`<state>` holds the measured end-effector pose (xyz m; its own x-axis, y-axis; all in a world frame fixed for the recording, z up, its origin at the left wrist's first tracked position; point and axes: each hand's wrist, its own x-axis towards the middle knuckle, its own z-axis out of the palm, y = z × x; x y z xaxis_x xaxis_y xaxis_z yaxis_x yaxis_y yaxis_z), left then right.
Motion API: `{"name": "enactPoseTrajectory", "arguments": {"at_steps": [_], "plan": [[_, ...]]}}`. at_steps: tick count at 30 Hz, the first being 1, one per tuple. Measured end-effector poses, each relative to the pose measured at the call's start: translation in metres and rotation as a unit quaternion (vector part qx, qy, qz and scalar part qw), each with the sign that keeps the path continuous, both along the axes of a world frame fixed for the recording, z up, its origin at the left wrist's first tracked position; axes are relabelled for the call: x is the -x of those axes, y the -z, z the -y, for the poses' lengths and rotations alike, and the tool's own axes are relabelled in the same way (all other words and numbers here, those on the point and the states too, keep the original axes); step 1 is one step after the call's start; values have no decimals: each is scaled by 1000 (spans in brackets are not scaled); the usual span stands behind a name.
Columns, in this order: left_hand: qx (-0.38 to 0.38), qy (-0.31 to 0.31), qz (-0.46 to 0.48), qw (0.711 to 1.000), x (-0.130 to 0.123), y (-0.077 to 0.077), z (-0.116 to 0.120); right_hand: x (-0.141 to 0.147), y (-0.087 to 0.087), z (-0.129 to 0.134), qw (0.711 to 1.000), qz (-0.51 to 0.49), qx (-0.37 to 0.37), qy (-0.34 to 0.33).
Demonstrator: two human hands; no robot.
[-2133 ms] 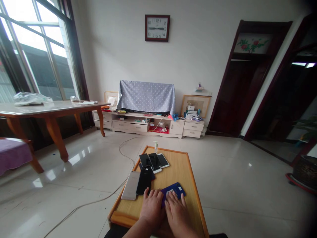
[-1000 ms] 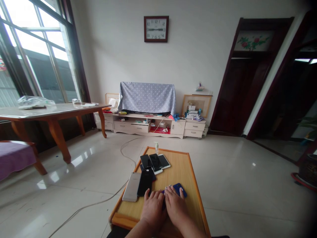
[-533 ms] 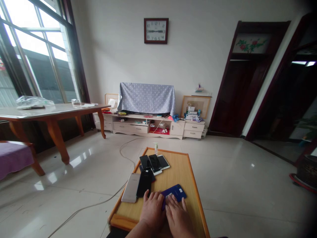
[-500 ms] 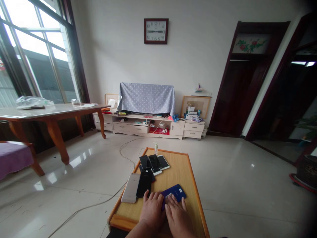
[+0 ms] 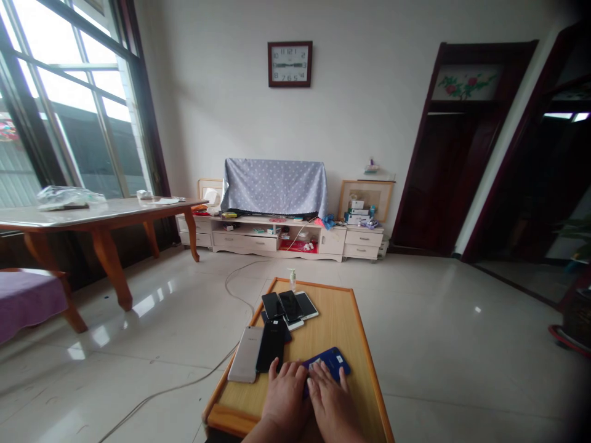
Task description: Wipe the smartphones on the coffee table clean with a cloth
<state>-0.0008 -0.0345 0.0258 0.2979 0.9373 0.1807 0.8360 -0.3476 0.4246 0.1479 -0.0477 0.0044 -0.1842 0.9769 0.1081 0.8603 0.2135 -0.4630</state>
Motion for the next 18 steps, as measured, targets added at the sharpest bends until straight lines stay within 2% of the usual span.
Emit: {"name": "enactPoseTrajectory", "arguments": {"at_steps": [5,9,13,15,18], "plan": [[-4,-9,-1,1000,-1,0,0,-15,4,3,1000,6,-4,-8],[-5,-4,4,1000,-1,-2,0,-31,6,-10,998,32,-10,52],[-4,-6,6,1000,-1,0,-1,-23,9,-13,993,59,-14,99],[-5,-9,7,1000,-1,2,-2,-12,10,-8,996,51,-8,77],[-2,-8,0,1000,-2,4,-3,-2,7,-1,1000,24,-5,10]]}}
